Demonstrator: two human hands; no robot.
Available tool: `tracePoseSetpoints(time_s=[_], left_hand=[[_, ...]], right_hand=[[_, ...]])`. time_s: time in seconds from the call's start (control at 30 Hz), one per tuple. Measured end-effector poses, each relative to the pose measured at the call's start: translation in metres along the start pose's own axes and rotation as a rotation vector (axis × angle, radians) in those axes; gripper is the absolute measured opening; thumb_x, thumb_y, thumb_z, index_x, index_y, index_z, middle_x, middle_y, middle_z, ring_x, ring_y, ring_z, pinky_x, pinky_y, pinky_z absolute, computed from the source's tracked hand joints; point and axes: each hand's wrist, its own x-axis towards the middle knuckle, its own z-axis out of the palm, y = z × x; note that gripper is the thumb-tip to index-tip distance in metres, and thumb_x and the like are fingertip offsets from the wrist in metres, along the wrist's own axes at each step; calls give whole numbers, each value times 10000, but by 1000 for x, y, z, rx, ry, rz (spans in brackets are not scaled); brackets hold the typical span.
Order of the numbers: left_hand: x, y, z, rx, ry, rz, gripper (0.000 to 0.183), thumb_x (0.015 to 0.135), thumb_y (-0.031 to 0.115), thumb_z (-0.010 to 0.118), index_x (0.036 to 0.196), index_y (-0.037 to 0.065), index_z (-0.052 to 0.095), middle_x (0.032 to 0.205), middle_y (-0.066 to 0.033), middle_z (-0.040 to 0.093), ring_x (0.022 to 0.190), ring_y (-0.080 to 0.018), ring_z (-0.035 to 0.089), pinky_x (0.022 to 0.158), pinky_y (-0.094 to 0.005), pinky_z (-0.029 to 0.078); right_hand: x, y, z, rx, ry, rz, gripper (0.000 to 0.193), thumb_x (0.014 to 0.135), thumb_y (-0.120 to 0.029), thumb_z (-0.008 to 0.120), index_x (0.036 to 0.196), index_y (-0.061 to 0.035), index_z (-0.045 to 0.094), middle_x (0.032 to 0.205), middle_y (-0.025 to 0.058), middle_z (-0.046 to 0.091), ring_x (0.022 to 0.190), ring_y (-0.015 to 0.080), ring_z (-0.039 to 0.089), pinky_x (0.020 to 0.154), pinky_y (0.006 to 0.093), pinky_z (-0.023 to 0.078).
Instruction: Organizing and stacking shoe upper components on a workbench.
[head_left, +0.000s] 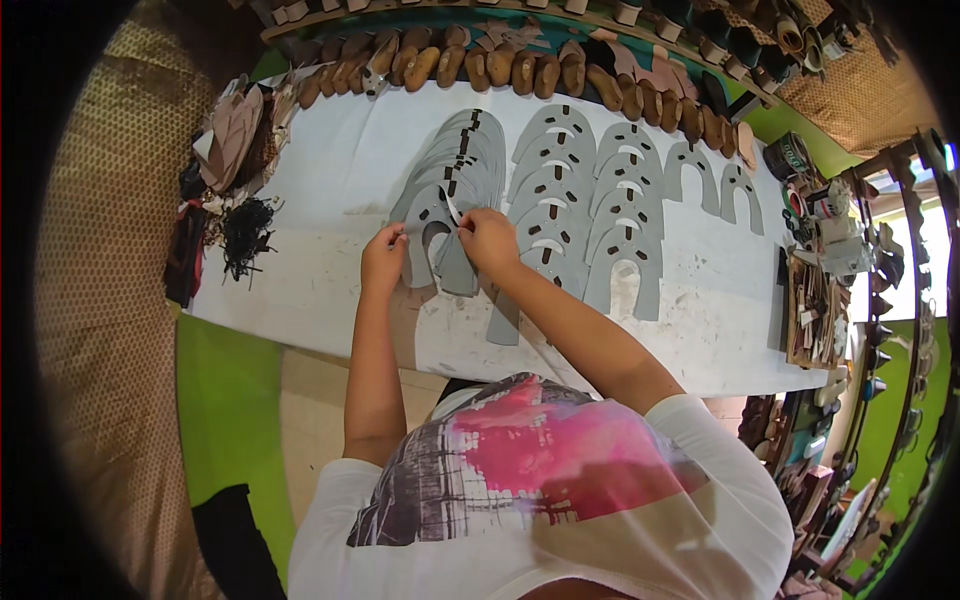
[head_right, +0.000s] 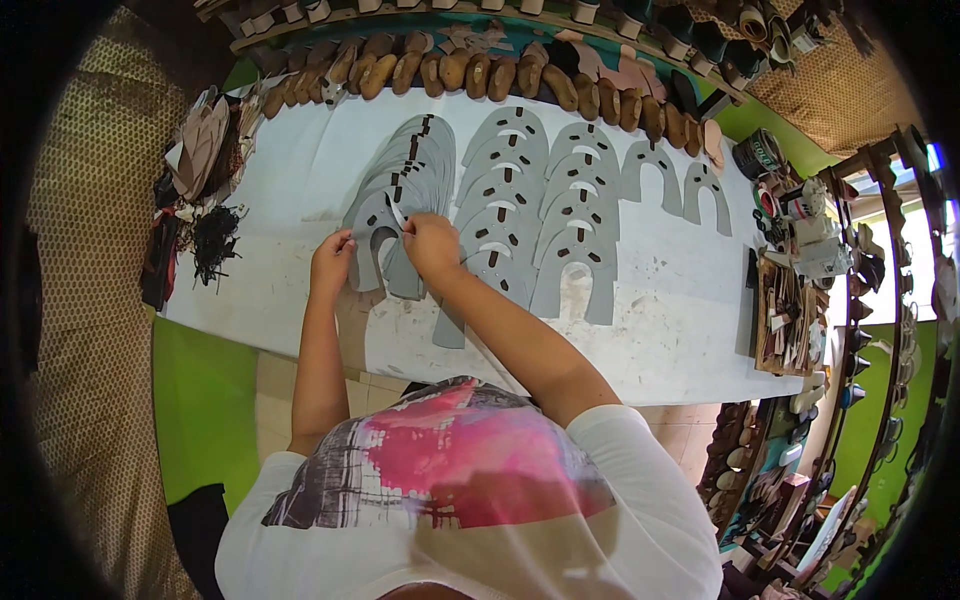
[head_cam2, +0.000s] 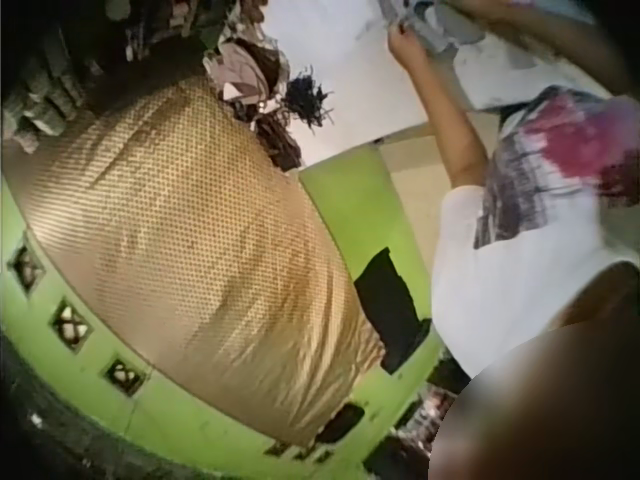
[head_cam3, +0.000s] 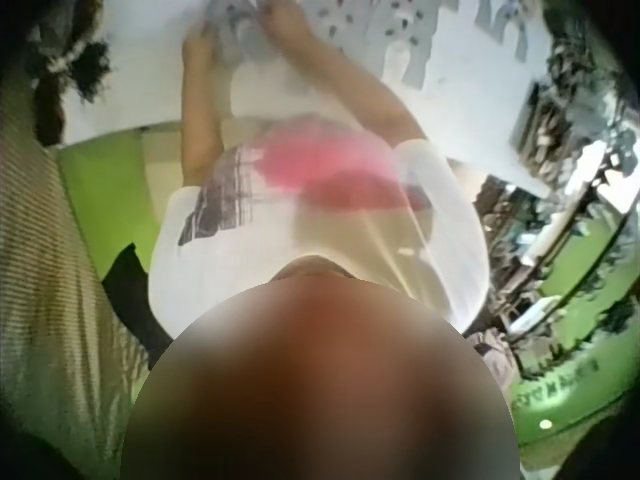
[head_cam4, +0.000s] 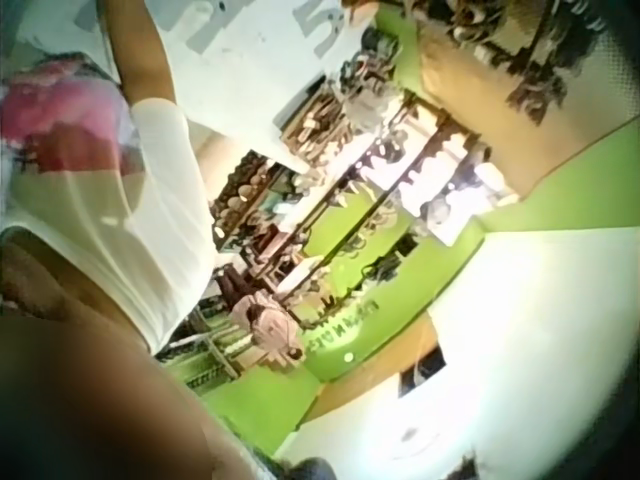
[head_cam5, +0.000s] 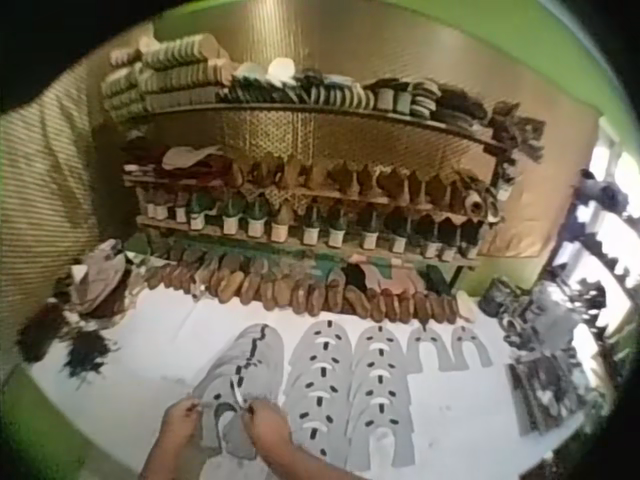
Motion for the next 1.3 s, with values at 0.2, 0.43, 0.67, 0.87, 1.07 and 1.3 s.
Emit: tracePoseSetpoints(time_s=[0.2, 0.43, 0.67, 0.87, 1.07, 1.3], left_hand=[[-10, 22, 10, -121, -87, -50, 243, 814, 113, 539, 1033, 13, 572, 871, -85, 615, 777, -151, 570, 703, -271, 442], [-50, 86, 74, -337, -674, -218, 486, 790, 73, 520, 1252, 57, 371, 829, -52, 547, 665, -109, 522, 506, -238, 437], [-100, 110, 185, -438, -994, -323, 528, 784, 33, 508, 1279, 36, 324, 860, -67, 555, 718, -129, 533, 599, -263, 445], [-117, 107, 214, -266, -917, -251, 518, 779, 38, 498, 1269, 16, 329, 840, -107, 582, 688, -135, 560, 570, -269, 448], [-126, 98, 212, -70, -782, -97, 447, 803, 96, 510, 1231, 39, 392, 858, -126, 591, 740, -212, 578, 673, -318, 453], [-134, 128, 207, 155, -584, 49, 395, 794, 118, 535, 1178, 60, 464, 813, -124, 603, 712, -228, 583, 645, -319, 455]], right_hand=[[-7, 12, -18, 418, 49, 137, 256, 767, -139, 596, 997, -33, 558, 741, 73, 574, 674, 173, 547, 614, 289, 438], [-66, 59, -142, 745, -197, 562, 371, 778, -148, 609, 1109, -2, 525, 689, -7, 504, 537, 68, 424, 470, 215, 352], [-134, 141, -225, 666, -125, 806, 313, 797, -137, 580, 1076, -5, 531, 812, 20, 569, 614, 82, 503, 520, 212, 408], [-147, 163, -224, 441, -18, 662, 447, 773, -144, 603, 1180, -11, 473, 749, 48, 553, 609, 127, 544, 492, 256, 430], [-157, 151, -245, 394, -211, 809, 617, 715, -72, 640, 1277, -120, 390, 730, 25, 528, 580, 116, 540, 434, 267, 436], [-167, 158, -230, 31, -139, 587, 574, 707, -78, 639, 1242, -104, 432, 729, 64, 534, 582, 160, 551, 480, 288, 453]])
